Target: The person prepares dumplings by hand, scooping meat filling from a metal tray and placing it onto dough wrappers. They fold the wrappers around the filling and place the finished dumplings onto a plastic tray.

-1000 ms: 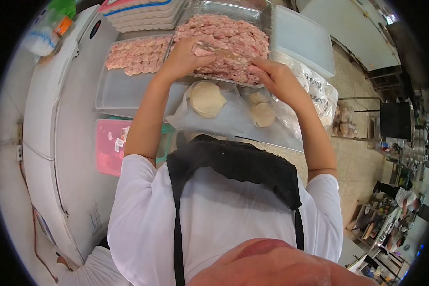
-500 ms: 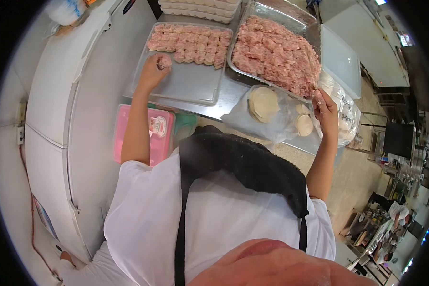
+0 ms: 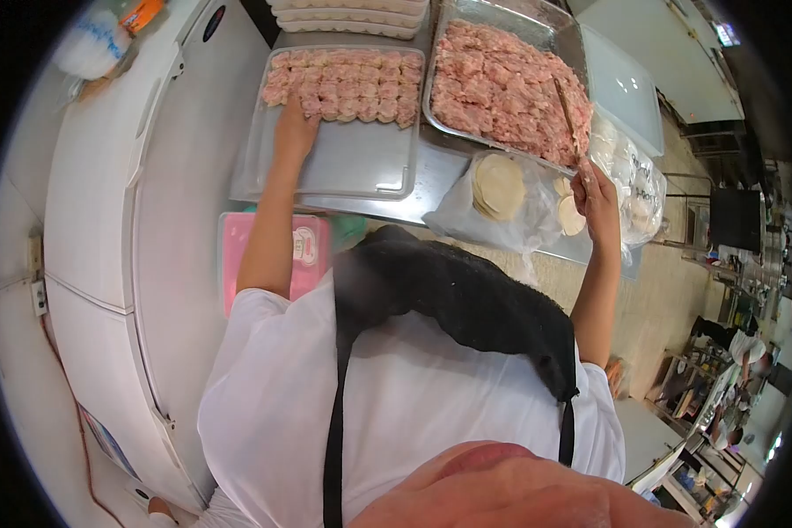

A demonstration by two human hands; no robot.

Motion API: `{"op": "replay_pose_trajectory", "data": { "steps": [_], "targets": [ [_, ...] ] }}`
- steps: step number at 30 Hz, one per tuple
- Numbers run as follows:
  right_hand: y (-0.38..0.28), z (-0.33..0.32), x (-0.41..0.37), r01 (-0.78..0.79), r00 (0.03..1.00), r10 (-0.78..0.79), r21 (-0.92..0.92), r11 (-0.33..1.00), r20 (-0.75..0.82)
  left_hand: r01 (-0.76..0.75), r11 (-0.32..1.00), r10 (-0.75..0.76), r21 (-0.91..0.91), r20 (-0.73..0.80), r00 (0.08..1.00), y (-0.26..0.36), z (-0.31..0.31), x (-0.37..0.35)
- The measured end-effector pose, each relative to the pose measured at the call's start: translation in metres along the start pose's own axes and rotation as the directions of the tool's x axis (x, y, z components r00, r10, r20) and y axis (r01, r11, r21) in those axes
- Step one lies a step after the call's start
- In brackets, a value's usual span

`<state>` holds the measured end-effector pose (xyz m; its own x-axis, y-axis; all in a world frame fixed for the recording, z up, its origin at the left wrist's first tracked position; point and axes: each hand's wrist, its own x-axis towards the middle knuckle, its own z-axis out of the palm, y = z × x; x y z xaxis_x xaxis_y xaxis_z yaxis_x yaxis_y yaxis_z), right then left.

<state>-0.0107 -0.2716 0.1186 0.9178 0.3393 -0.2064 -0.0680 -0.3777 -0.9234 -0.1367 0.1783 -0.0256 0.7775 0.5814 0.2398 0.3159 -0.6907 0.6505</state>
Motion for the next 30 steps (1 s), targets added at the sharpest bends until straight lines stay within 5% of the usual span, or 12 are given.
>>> {"op": "replay_pose_trajectory", "data": {
  "steps": [3,4,7,9,10,12,14,16,18,20,24,30],
  "targets": [
    [0.007,-0.021,0.012,0.081,0.997,-0.078,-0.22,0.972,0.023,-0.044,0.999,0.043,0.03,0.028,0.999,-0.017,0.007,0.004],
    [0.021,-0.04,0.027,0.12,0.993,-0.11,-0.43,0.895,0.047,-0.048,0.999,0.046,0.022,0.052,0.998,-0.025,0.01,0.005],
    [0.015,-0.083,0.044,0.342,0.863,-0.477,-0.89,0.303,0.17,-0.053,0.996,0.043,0.075,0.135,0.99,-0.027,0.008,0.0],
    [-0.02,-0.108,0.046,0.226,0.955,-0.236,-0.959,0.171,0.183,-0.024,0.967,-0.027,0.254,0.194,0.981,0.004,-0.009,-0.005],
    [-0.037,-0.116,0.044,0.237,0.957,-0.183,-0.97,0.06,0.223,-0.105,0.965,0.067,0.238,0.16,0.985,0.03,-0.013,-0.01],
    [-0.041,-0.132,0.053,0.364,0.898,-0.251,-0.93,-0.041,0.362,-0.259,0.941,0.246,0.216,0.083,0.966,0.101,-0.006,-0.029],
    [-0.032,-0.142,0.071,0.526,0.768,-0.357,-0.842,-0.123,0.532,-0.38,0.925,0.379,-0.015,0.119,0.918,0.161,0.022,-0.051],
    [-0.024,-0.13,0.083,0.586,0.698,-0.437,-0.803,-0.104,0.566,-0.365,0.875,0.458,-0.318,0.303,0.836,0.216,0.05,-0.076],
    [-0.007,-0.12,0.1,0.647,0.631,-0.502,-0.759,-0.081,0.591,-0.419,0.842,0.532,-0.339,0.393,0.75,0.234,0.09,-0.095],
    [0.027,-0.116,0.122,0.699,0.576,-0.551,-0.713,-0.049,0.603,-0.465,0.856,0.516,-0.225,0.379,0.768,0.255,0.106,-0.111],
    [0.083,-0.108,0.133,0.7,0.637,-0.547,-0.704,0.117,0.543,-0.414,0.895,0.444,-0.167,0.416,0.794,0.245,0.12,-0.115],
    [0.085,-0.092,0.098,0.716,0.667,-0.519,-0.651,0.251,0.534,-0.094,0.883,0.295,-0.46,0.386,0.874,0.244,0.115,-0.109]
  ]
}}
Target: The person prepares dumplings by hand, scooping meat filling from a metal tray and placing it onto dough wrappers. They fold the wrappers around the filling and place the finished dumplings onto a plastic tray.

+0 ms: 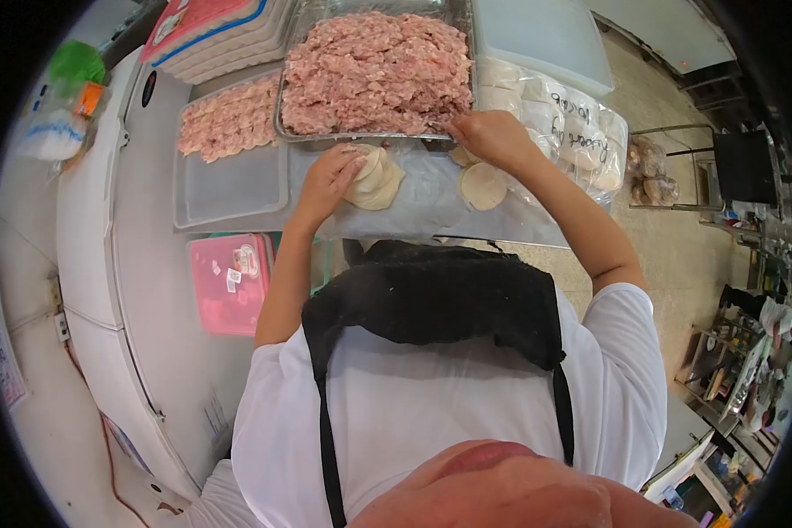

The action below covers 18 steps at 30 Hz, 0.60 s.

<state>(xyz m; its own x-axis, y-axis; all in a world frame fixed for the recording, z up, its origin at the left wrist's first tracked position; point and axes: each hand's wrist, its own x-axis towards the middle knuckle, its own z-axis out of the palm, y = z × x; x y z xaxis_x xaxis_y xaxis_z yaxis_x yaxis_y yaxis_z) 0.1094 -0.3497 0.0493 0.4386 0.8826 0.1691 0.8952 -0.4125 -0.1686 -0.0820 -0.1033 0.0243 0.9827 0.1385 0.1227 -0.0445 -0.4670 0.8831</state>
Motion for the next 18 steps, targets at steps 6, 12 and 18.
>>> {"op": "replay_pose_trajectory", "data": {
  "steps": [6,12,18],
  "targets": [
    [-0.011,-0.015,0.001,-0.306,0.946,0.23,0.397,0.865,0.23,0.161,0.576,-0.422,-0.801,-0.123,0.898,0.002,0.008,0.015],
    [-0.012,-0.009,0.021,-0.331,0.943,0.251,0.686,0.648,0.219,0.133,0.695,-0.379,-0.707,-0.203,0.903,0.0,-0.031,0.045],
    [-0.058,-0.044,0.053,-0.293,0.842,0.526,0.919,0.264,0.118,-0.004,0.425,-0.268,-0.905,-0.13,0.955,0.024,-0.04,0.089]
  ]
}}
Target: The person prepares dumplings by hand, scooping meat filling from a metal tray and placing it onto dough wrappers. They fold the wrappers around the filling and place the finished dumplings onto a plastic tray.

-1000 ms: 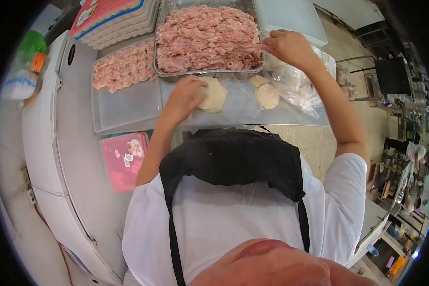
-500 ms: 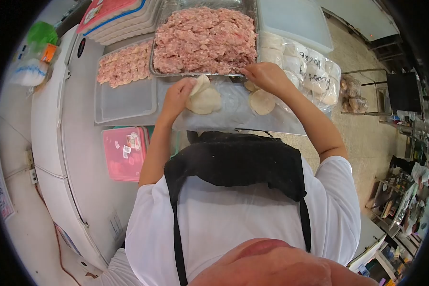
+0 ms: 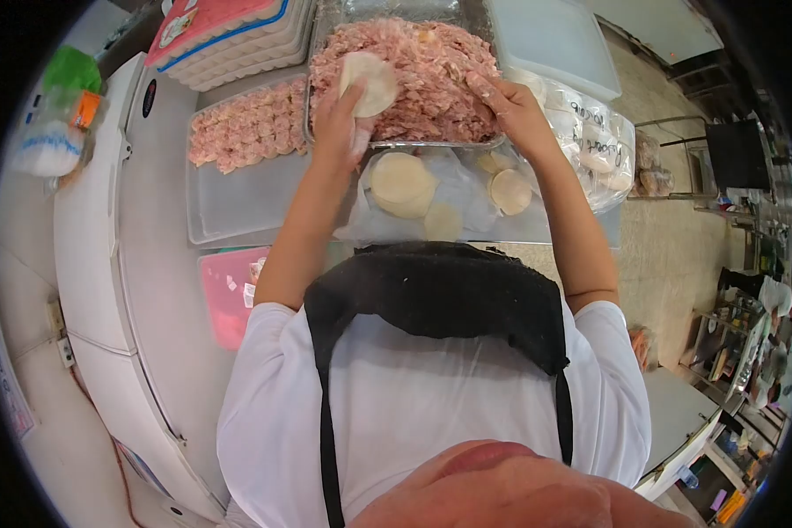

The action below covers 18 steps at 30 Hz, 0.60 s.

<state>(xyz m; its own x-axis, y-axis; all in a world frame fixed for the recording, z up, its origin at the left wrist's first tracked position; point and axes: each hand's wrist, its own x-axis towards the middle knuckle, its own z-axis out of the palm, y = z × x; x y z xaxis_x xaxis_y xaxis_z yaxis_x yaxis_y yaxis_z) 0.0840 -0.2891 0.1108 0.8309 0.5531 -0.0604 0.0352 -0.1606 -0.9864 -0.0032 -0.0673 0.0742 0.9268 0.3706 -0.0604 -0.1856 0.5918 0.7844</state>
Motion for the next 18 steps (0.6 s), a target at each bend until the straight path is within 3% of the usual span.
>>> {"op": "replay_pose_trajectory", "data": {
  "steps": [1,2,5,8,11,14,18],
  "targets": [
    [-0.01,0.01,-0.002,0.012,1.0,-0.011,0.036,0.999,-0.02,0.037,0.985,-0.031,-0.166,0.041,0.999,0.003,0.007,0.003],
    [-0.016,0.019,-0.003,0.025,0.999,-0.022,0.072,0.997,-0.04,0.052,0.974,-0.046,-0.221,0.032,0.998,0.007,0.014,0.005],
    [-0.009,0.039,0.007,0.112,0.99,-0.128,-0.23,0.967,-0.052,0.09,0.92,-0.084,-0.382,0.034,0.996,0.027,0.034,0.01],
    [0.011,0.057,0.008,0.387,0.848,-0.529,-0.636,0.668,-0.04,0.131,0.85,-0.119,-0.51,0.057,0.991,0.036,0.029,0.022],
    [-0.009,0.037,-0.001,0.33,0.915,-0.366,-0.834,0.442,0.168,0.143,0.839,-0.16,-0.525,0.013,0.987,0.023,-0.009,0.045],
    [-0.049,0.042,-0.024,0.181,0.961,-0.248,-0.951,0.249,0.118,0.1,0.88,-0.143,-0.465,-0.058,0.988,0.016,-0.02,0.05],
    [-0.022,0.045,-0.01,0.361,0.894,-0.365,-0.901,0.241,0.261,0.106,0.881,-0.163,-0.461,-0.087,0.983,0.036,0.002,0.034]
  ]
}}
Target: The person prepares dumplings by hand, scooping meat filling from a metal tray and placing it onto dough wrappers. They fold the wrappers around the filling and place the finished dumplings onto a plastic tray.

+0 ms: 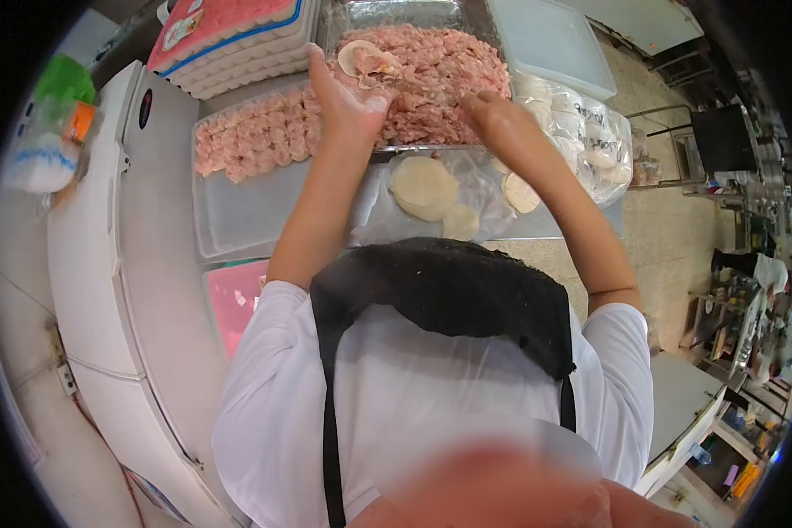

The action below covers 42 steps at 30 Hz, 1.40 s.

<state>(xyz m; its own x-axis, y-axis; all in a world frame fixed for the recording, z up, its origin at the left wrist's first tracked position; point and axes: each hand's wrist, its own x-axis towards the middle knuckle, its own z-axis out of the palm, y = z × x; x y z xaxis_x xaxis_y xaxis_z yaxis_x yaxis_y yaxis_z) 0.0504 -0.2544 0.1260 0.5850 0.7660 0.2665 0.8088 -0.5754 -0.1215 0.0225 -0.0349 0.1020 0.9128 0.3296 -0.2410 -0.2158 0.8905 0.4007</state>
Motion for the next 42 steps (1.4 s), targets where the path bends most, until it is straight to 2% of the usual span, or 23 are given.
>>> {"op": "replay_pose_trajectory", "data": {
  "steps": [3,6,7,9,10,13,14,16,18,19,22,24,25,27,28,30,31,33,34,37,38,41,42],
  "targets": [
    [-0.015,-0.061,0.004,-0.028,0.996,0.041,-0.153,0.988,0.085,-0.01,1.0,0.009,-0.02,-0.021,1.0,0.0,0.004,0.002],
    [-0.012,-0.037,0.008,0.107,0.986,-0.108,-0.013,0.994,-0.131,-0.069,0.998,0.069,-0.008,-0.041,0.997,-0.008,0.014,0.002],
    [-0.004,-0.035,0.009,0.098,0.991,-0.096,0.01,0.995,-0.097,-0.103,0.995,0.103,0.003,-0.047,0.994,-0.012,0.018,0.0],
    [0.013,-0.033,0.015,0.092,0.995,-0.09,0.055,0.994,-0.031,-0.045,0.994,0.043,-0.104,-0.018,0.999,-0.012,0.011,0.003],
    [0.021,-0.039,0.014,0.07,0.997,-0.065,0.157,0.985,-0.037,-0.018,0.988,0.018,-0.155,0.003,1.0,-0.011,0.009,0.004],
    [0.05,-0.063,0.004,-0.014,1.0,0.008,0.395,0.918,0.016,-0.134,0.95,0.037,0.283,0.325,0.945,-0.014,0.014,-0.018],
    [0.057,-0.067,-0.002,-0.063,0.997,0.034,0.433,0.899,0.073,-0.246,0.86,0.065,0.447,0.381,0.922,-0.012,0.017,-0.027],
    [0.058,-0.081,-0.012,-0.17,0.972,0.071,0.466,0.869,0.222,-0.447,0.566,0.076,0.693,0.496,0.865,-0.008,0.025,-0.039],
    [0.048,-0.109,-0.017,-0.276,0.913,0.086,0.449,0.85,0.398,-0.589,0.317,0.06,0.743,0.605,0.794,-0.011,0.029,-0.042],
    [0.052,-0.105,-0.02,-0.191,0.945,0.028,0.482,0.855,0.326,-0.648,0.183,0.038,0.739,0.653,0.756,-0.012,0.032,-0.043],
    [0.063,-0.075,-0.035,0.049,0.984,-0.133,0.528,0.848,0.122,-0.64,0.129,-0.235,0.758,0.65,0.723,-0.008,0.042,-0.04],
    [0.07,-0.051,-0.033,0.178,0.975,-0.223,0.521,0.835,0.024,-0.634,0.064,-0.257,0.771,0.627,0.736,-0.012,0.038,-0.039],
    [0.079,-0.046,-0.028,0.167,0.976,-0.216,0.503,0.848,0.04,-0.632,0.031,-0.268,0.774,0.616,0.741,-0.015,0.035,-0.037],
    [0.096,-0.04,-0.022,0.144,0.978,-0.198,0.465,0.874,0.07,-0.429,0.014,-0.167,0.903,0.425,0.889,-0.025,0.024,-0.032],
    [0.094,-0.043,-0.026,0.131,0.986,-0.157,0.351,0.927,0.046,-0.317,0.016,-0.113,0.948,0.317,0.942,-0.031,0.017,-0.028],
    [0.085,-0.052,-0.03,0.097,0.995,-0.095,0.111,0.989,-0.022,-0.27,-0.022,0.007,0.963,0.27,0.963,-0.041,-0.009,-0.014],
    [0.083,-0.044,-0.029,0.134,0.99,-0.128,0.143,0.981,-0.055,-0.243,-0.037,0.067,0.969,0.245,0.967,-0.042,-0.012,-0.012],
    [0.084,-0.006,-0.036,0.202,0.977,-0.181,0.211,0.957,-0.114,-0.265,0.005,-0.021,0.964,0.265,0.964,-0.041,-0.015,-0.01],
    [0.098,0.014,-0.035,0.165,0.986,-0.159,0.276,0.947,-0.046,-0.272,0.027,-0.071,0.962,0.273,0.959,-0.041,-0.014,-0.013],
    [0.13,0.006,-0.036,0.022,0.986,-0.041,0.119,0.993,0.162,-0.359,-0.152,-0.088,0.921,0.349,0.933,-0.036,0.0,-0.039],
    [0.13,-0.011,-0.04,-0.071,0.959,0.04,0.099,0.993,0.282,-0.413,-0.129,-0.061,0.901,0.409,0.911,-0.035,0.006,-0.048],
    [0.127,-0.042,-0.05,-0.209,0.97,0.118,0.477,0.854,0.213,-0.573,-0.119,-0.009,0.811,0.576,0.817,-0.032,0.018,-0.063],
    [0.12,-0.05,-0.052,-0.162,0.975,0.049,0.55,0.819,0.214,-0.623,-0.159,-0.015,0.766,0.629,0.777,-0.031,0.019,-0.063]
  ]
}}
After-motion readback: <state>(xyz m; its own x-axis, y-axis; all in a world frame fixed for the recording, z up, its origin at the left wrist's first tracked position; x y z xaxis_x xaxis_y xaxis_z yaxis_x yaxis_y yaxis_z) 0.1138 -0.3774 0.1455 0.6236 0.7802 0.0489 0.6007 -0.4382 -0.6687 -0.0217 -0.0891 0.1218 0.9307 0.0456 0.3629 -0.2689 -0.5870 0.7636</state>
